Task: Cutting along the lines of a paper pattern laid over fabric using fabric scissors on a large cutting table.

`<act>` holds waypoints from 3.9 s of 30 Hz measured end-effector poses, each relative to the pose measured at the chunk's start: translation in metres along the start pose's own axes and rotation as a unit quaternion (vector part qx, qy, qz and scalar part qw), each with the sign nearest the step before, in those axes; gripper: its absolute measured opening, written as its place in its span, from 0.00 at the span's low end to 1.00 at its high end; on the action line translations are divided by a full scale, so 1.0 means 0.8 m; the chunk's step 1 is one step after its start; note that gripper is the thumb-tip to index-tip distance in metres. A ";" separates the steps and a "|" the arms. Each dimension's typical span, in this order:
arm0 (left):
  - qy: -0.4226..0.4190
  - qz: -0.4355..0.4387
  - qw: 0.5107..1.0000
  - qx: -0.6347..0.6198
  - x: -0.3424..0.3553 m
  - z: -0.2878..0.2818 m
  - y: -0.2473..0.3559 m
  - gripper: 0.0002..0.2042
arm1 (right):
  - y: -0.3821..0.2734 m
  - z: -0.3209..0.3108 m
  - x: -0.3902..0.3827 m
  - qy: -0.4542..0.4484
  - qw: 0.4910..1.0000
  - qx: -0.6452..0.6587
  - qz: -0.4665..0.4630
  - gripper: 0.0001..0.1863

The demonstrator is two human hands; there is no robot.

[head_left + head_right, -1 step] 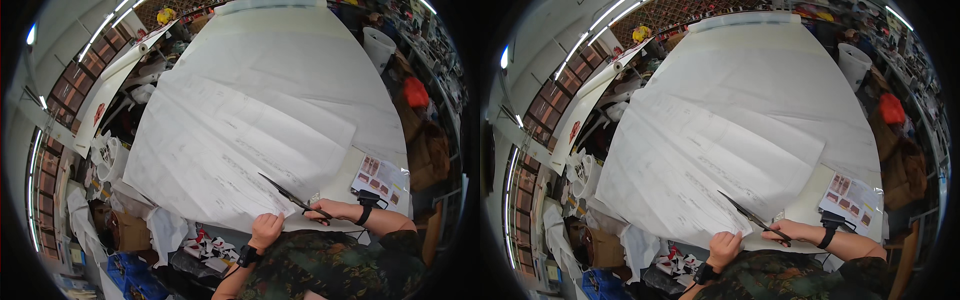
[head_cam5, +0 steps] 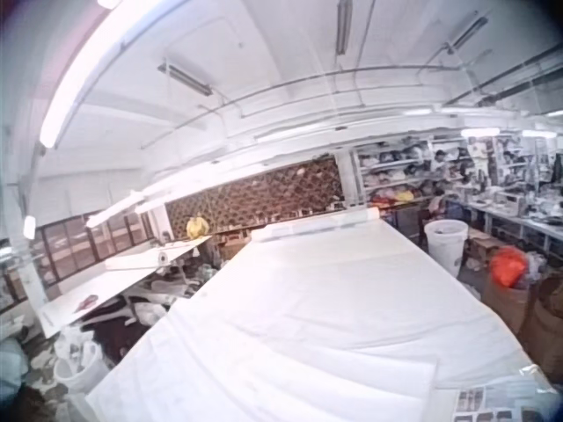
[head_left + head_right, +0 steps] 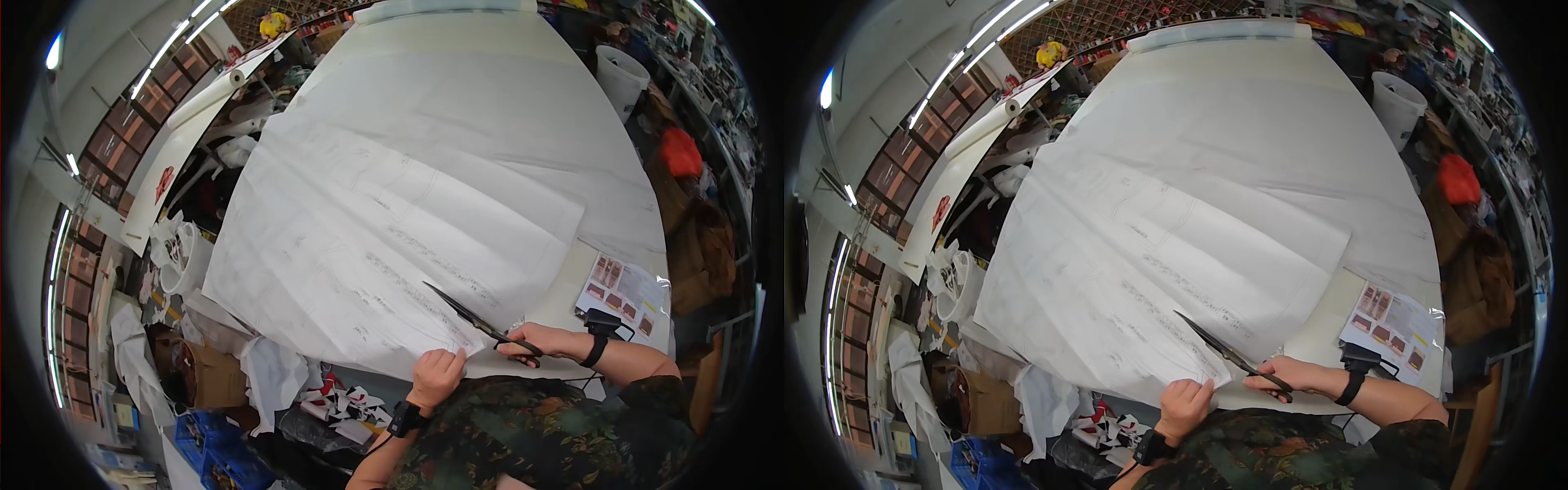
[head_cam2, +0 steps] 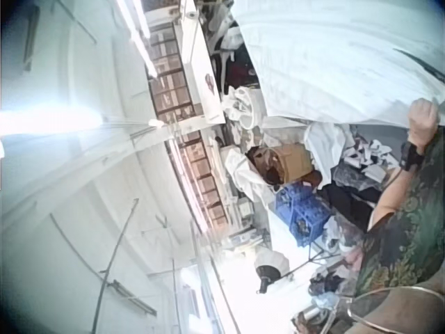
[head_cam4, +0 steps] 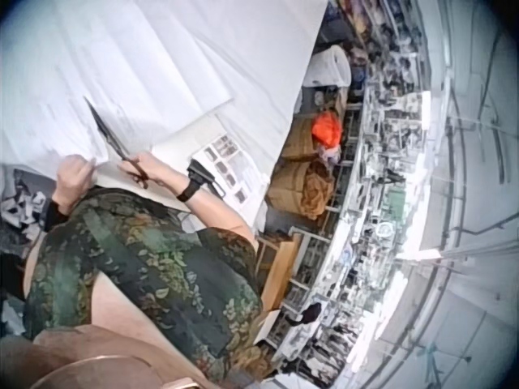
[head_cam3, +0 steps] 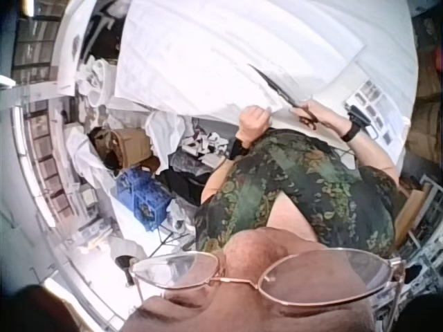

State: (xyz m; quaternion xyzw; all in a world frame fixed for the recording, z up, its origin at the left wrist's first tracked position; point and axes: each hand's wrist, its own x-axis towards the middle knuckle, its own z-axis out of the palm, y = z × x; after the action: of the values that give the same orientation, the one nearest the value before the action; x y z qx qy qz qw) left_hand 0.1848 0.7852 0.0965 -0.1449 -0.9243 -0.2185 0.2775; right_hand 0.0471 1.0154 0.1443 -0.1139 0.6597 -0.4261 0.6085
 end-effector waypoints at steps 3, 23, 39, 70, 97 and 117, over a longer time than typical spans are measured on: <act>0.006 -0.010 0.999 -0.032 -0.007 -0.010 0.007 0.12 | -0.014 0.002 0.009 0.012 0.999 -0.033 0.014 0.31; 0.008 -0.053 0.987 -0.153 -0.015 -0.043 0.004 0.07 | -0.124 0.040 0.164 0.041 0.994 -0.062 -0.086 0.36; -0.069 -0.115 0.936 -0.325 -0.012 -0.029 -0.004 0.04 | -0.206 0.045 0.232 0.085 0.981 -0.172 -0.034 0.50; -0.102 -0.275 0.954 0.055 -0.190 -0.081 -0.275 0.38 | -0.199 0.033 0.211 0.100 0.973 -0.206 -0.003 0.30; -0.314 -0.090 0.931 -0.164 -0.174 -0.162 -0.402 0.28 | -0.391 0.029 0.365 0.122 0.924 -0.363 -0.010 0.38; -0.229 -0.066 0.921 -0.307 -0.151 -0.221 -0.612 0.11 | -0.503 0.128 0.510 0.060 0.975 -0.209 0.038 0.32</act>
State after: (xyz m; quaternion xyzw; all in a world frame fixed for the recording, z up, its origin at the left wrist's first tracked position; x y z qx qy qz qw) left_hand 0.1714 0.2596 0.0014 -0.2080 -0.8576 -0.4701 -0.0146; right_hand -0.1040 0.4533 0.1492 -0.1878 0.7736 -0.2612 0.5459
